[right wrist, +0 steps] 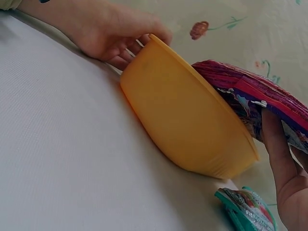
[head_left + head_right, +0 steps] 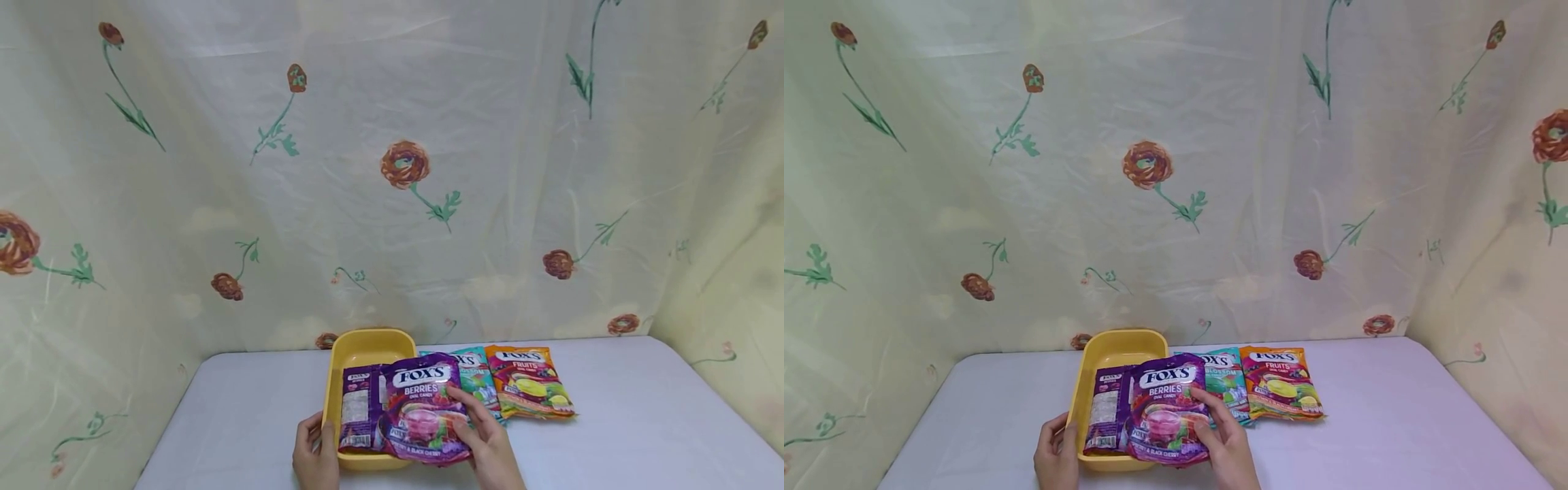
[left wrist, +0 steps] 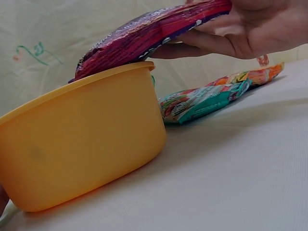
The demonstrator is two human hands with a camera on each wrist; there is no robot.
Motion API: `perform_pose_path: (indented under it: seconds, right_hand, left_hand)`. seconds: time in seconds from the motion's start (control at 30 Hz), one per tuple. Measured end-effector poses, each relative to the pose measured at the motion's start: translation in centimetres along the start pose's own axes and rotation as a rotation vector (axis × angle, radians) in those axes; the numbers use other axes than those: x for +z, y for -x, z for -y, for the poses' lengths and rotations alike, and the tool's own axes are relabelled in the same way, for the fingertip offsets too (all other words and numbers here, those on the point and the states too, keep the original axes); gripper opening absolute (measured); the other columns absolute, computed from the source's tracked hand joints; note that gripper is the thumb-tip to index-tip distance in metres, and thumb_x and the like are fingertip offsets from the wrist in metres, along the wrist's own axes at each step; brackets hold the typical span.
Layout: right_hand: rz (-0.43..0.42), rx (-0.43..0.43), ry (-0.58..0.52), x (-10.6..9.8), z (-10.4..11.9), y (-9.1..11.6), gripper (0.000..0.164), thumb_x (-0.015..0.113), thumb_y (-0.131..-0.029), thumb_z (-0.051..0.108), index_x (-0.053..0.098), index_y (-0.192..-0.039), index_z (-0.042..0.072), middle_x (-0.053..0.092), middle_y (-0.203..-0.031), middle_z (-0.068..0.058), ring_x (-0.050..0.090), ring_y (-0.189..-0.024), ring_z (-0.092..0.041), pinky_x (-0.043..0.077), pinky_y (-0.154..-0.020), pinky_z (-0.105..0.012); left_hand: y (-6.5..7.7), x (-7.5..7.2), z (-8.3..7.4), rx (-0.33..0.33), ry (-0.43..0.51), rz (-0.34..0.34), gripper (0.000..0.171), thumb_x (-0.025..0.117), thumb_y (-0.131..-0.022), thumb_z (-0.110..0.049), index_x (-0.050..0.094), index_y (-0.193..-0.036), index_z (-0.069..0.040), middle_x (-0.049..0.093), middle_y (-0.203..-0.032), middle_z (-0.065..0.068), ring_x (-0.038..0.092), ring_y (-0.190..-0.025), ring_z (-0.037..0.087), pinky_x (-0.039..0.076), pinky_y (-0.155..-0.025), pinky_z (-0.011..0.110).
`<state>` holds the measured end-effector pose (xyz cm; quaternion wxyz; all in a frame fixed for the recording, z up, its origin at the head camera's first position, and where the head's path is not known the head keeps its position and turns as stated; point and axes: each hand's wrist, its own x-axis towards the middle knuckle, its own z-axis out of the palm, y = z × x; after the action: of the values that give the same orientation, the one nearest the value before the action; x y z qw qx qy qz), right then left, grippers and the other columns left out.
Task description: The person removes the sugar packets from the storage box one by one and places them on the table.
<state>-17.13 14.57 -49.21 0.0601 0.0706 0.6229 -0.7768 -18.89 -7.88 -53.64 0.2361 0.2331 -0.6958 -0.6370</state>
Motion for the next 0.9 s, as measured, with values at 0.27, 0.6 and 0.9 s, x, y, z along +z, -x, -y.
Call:
perform_pose_path:
  seconds: [0.27,0.6,0.9]
  right_hand:
    - [-0.013,0.001,0.015,-0.5,-0.1,0.2,0.046,0.052,-0.096,0.019,0.043,-0.14,0.026,0.037,-0.149,-0.006,0.058,-0.112,-0.021,0.057,-0.086,-0.035]
    - [-0.022,0.006,0.055,-0.9,0.0,0.2,0.046,0.048,-0.098,0.017,0.04,-0.142,0.025,0.033,-0.152,-0.007,0.053,-0.119,-0.02,0.056,-0.09,-0.035]
    - [-0.033,0.005,0.065,-1.1,0.1,0.6,0.046,0.049,-0.097,0.016,0.041,-0.142,0.024,0.033,-0.152,-0.008,0.053,-0.119,-0.02,0.056,-0.089,-0.035]
  left_hand:
    - [0.2,0.2,0.0,-0.001,0.006,-0.003,0.022,0.055,-0.089,-0.006,0.061,-0.109,0.001,0.064,-0.113,0.021,0.06,-0.106,0.032,0.052,-0.092,0.048]
    - [0.0,0.1,-0.3,0.003,0.006,-0.009,0.023,0.054,-0.09,-0.007,0.059,-0.11,0.002,0.063,-0.115,0.022,0.059,-0.108,0.035,0.05,-0.094,0.051]
    - [0.1,0.0,-0.3,-0.027,0.007,0.014,0.024,0.053,-0.09,-0.008,0.058,-0.112,0.001,0.061,-0.118,0.024,0.058,-0.111,0.036,0.048,-0.097,0.051]
